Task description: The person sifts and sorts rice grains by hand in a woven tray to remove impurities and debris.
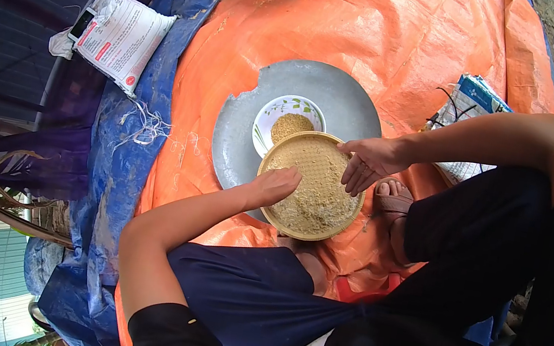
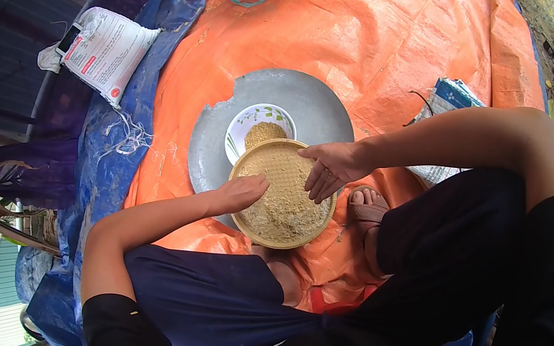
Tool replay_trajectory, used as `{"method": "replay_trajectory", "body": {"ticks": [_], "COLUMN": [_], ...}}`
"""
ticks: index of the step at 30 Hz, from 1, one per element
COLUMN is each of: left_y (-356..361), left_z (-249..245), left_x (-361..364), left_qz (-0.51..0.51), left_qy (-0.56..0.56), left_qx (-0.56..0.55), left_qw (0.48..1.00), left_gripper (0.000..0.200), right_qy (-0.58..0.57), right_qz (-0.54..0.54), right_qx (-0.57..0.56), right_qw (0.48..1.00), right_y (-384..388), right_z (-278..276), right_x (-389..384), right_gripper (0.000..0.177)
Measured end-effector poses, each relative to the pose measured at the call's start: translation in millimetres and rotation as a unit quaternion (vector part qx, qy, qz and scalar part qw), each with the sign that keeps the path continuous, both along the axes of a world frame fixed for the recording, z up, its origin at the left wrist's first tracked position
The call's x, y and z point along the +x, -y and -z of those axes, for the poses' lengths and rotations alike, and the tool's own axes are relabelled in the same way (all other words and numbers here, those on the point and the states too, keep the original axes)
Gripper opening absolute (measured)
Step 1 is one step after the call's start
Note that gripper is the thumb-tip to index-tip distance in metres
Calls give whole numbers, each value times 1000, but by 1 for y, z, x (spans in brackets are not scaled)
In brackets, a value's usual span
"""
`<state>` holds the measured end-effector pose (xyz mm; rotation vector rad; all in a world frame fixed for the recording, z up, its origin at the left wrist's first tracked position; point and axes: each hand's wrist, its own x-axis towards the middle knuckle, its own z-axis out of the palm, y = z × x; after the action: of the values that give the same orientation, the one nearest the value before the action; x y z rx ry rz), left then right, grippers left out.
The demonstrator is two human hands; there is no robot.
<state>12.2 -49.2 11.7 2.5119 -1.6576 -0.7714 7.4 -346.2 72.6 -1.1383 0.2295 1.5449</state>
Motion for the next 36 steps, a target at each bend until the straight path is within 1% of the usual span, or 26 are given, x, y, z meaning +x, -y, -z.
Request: {"method": "replay_trajectory", "body": {"ticks": [15, 28, 36], "left_y": [-1, -2, -1], "left_z": [1, 5, 2], "left_x": [1, 2, 1], "left_qz": [5, 5, -2], "left_qy": [-11, -6, 1], "left_qx": [-29, -19, -8], "left_qw": [999, 1000, 1000], "left_gripper": [10, 10, 9], "right_qy": [2, -6, -4], "right_qz": [5, 12, 13], "right_qx": [-4, -8, -8], "right_qw": [1000, 1000, 1000], "right_y": [0, -2, -1], "right_z": [1, 0, 0], "right_x": [-1, -1, 0], "right_gripper": [81, 82, 80]}}
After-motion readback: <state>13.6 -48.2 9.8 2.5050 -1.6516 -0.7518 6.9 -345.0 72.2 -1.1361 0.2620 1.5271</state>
